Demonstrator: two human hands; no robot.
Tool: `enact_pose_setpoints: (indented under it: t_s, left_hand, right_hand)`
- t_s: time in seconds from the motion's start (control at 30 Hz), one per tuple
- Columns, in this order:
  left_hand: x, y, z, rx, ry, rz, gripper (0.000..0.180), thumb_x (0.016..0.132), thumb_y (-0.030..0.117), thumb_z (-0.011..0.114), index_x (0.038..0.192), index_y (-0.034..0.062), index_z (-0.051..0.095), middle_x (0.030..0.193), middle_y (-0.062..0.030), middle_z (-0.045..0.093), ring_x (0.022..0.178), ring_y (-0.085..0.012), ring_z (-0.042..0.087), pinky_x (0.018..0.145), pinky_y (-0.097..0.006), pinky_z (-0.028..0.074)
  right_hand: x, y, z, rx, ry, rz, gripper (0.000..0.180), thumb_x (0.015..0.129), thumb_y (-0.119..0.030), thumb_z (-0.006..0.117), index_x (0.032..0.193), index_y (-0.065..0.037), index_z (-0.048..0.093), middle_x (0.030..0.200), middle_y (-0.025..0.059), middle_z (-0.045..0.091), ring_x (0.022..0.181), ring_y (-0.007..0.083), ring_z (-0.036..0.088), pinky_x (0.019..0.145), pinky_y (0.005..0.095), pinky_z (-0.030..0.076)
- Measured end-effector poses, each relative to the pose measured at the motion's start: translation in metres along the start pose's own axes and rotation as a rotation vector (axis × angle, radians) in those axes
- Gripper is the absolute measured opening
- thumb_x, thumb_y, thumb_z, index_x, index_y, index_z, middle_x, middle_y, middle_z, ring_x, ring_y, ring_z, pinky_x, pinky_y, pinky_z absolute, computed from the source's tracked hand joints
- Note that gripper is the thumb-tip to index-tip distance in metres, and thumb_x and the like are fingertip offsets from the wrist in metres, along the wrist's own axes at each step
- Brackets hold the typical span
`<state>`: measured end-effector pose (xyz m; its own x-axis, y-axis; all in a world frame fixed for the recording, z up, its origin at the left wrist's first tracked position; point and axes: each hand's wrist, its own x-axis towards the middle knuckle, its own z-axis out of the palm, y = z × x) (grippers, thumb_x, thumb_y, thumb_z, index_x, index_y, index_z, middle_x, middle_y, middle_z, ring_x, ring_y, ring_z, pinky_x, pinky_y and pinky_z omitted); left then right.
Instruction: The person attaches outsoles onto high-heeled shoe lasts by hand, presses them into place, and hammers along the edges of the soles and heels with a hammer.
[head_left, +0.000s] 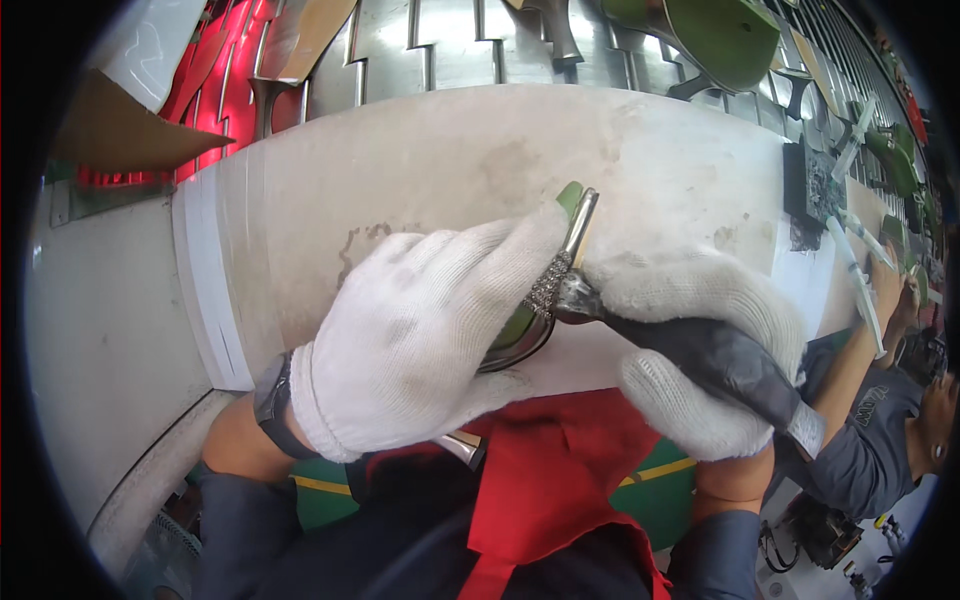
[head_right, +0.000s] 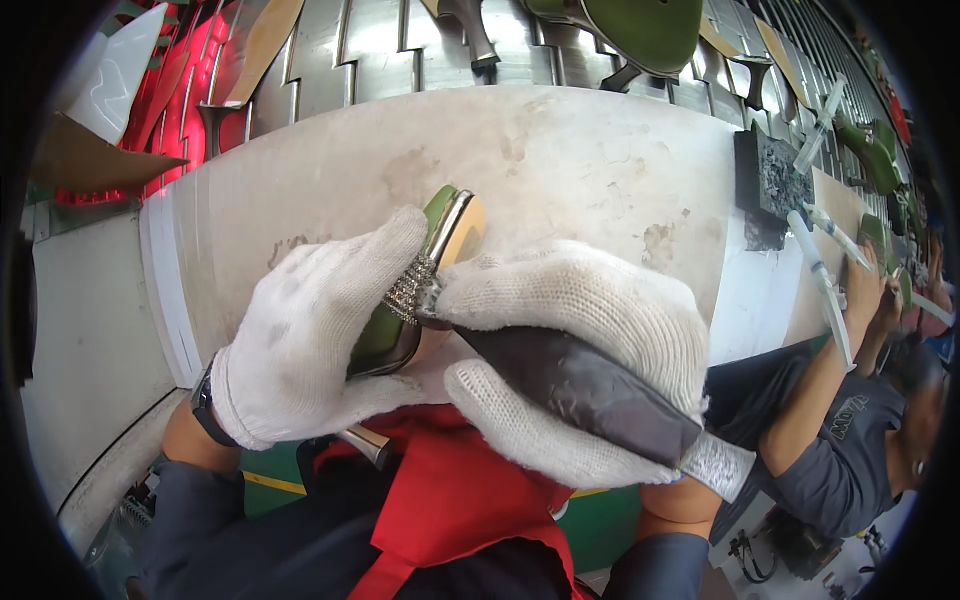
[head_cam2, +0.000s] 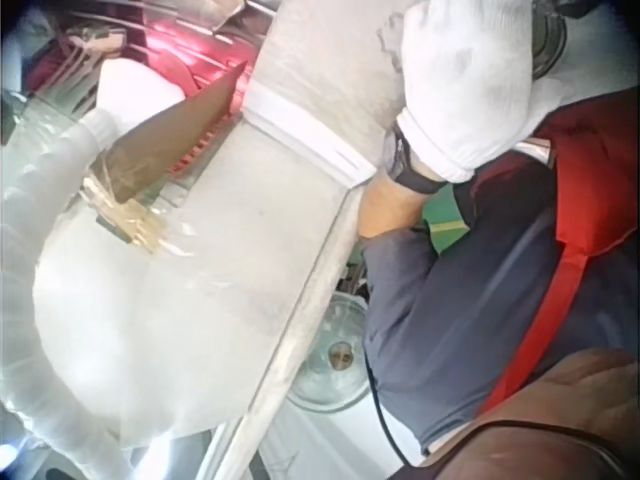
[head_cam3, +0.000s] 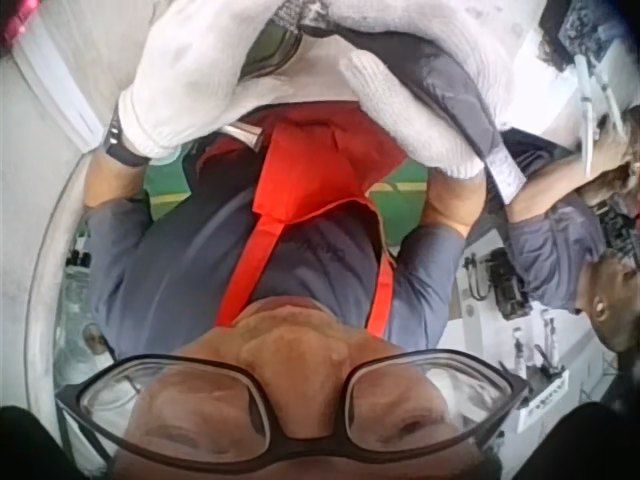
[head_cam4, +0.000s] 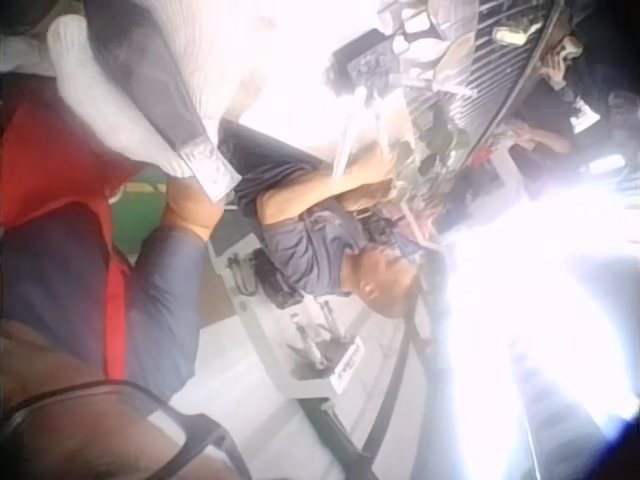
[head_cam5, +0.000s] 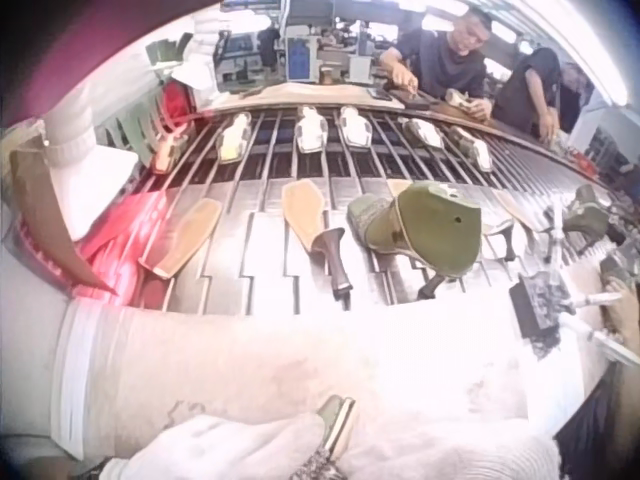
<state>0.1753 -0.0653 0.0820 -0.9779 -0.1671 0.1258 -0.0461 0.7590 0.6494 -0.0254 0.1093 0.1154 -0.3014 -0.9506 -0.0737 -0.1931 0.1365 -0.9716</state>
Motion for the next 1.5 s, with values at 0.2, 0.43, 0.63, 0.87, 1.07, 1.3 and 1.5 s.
enact_pose_setpoints:
  t_s: [0.2, 0.43, 0.63, 0.87, 1.07, 1.3, 1.5]
  left_hand:
    - [-0.001, 0.000, -0.002, -0.060, -0.010, -0.032, 0.122, 0.061, 0.032, 0.103, 0.161, -0.0042, 0.042, 0.137, -0.0238, 0.067, 0.122, -0.0432, 0.068, 0.105, -0.051, 0.050]
    - [-0.001, -0.010, -0.010, -0.127, -0.083, -0.064, 0.131, 0.056, 0.037, 0.104, 0.162, -0.0074, 0.040, 0.126, -0.0211, 0.069, 0.111, -0.0417, 0.069, 0.100, -0.051, 0.051]
    - [-0.001, -0.013, -0.013, -0.138, -0.089, -0.014, 0.134, 0.052, 0.045, 0.101, 0.160, -0.0106, 0.042, 0.126, -0.0226, 0.068, 0.110, -0.0430, 0.069, 0.099, -0.051, 0.052]
    - [-0.005, -0.010, -0.012, -0.147, -0.057, -0.021, 0.141, 0.047, 0.042, 0.103, 0.162, -0.0095, 0.038, 0.126, -0.0239, 0.068, 0.112, -0.0435, 0.068, 0.100, -0.051, 0.051]
    - [-0.013, -0.008, -0.008, -0.090, -0.012, -0.031, 0.140, 0.047, 0.032, 0.106, 0.165, -0.0018, 0.038, 0.126, -0.0206, 0.069, 0.115, -0.0427, 0.068, 0.102, -0.050, 0.050]
    - [-0.018, -0.010, -0.006, -0.088, 0.026, -0.012, 0.134, 0.051, 0.029, 0.105, 0.164, -0.0010, 0.040, 0.126, -0.0216, 0.070, 0.114, -0.0442, 0.068, 0.102, -0.050, 0.051]
    - [-0.021, -0.011, -0.003, -0.079, 0.027, -0.016, 0.125, 0.057, 0.027, 0.103, 0.163, -0.0013, 0.042, 0.127, -0.0226, 0.070, 0.116, -0.0446, 0.069, 0.102, -0.050, 0.053]
  right_hand:
    - [-0.007, 0.004, 0.009, -0.138, -0.055, -0.200, 0.033, 0.087, -0.015, 0.082, 0.114, 0.004, 0.075, 0.113, 0.0220, 0.078, 0.109, 0.0354, 0.077, 0.098, 0.0462, 0.060]
    - [-0.016, -0.008, 0.022, 0.138, 0.254, 0.447, 0.054, 0.089, -0.021, 0.085, 0.128, 0.011, 0.066, 0.126, 0.0290, 0.074, 0.116, 0.0393, 0.074, 0.106, 0.0491, 0.058]
    - [0.013, -0.007, 0.008, -0.059, 0.151, 0.354, 0.049, 0.094, -0.020, 0.072, 0.129, 0.013, 0.066, 0.124, 0.0294, 0.075, 0.115, 0.0378, 0.075, 0.104, 0.0471, 0.060]
    - [0.043, 0.021, -0.011, -0.162, 0.183, 0.180, 0.046, 0.099, -0.017, 0.062, 0.127, 0.018, 0.061, 0.119, 0.0325, 0.073, 0.110, 0.0419, 0.076, 0.100, 0.0500, 0.063]
    - [0.002, -0.016, 0.020, 0.073, 0.034, 0.190, 0.039, 0.097, -0.010, 0.074, 0.129, 0.010, 0.064, 0.131, 0.0292, 0.071, 0.122, 0.0376, 0.072, 0.113, 0.0535, 0.055]
    - [-0.019, -0.031, 0.036, -0.349, -0.051, 0.020, 0.035, 0.090, -0.003, 0.078, 0.123, 0.004, 0.070, 0.126, 0.0234, 0.075, 0.118, 0.0330, 0.074, 0.108, 0.0491, 0.057]
    - [-0.036, -0.007, 0.073, -0.389, 0.207, -0.305, 0.036, 0.081, 0.001, 0.085, 0.115, 0.000, 0.073, 0.109, 0.0238, 0.077, 0.102, 0.0388, 0.078, 0.092, 0.0433, 0.063]
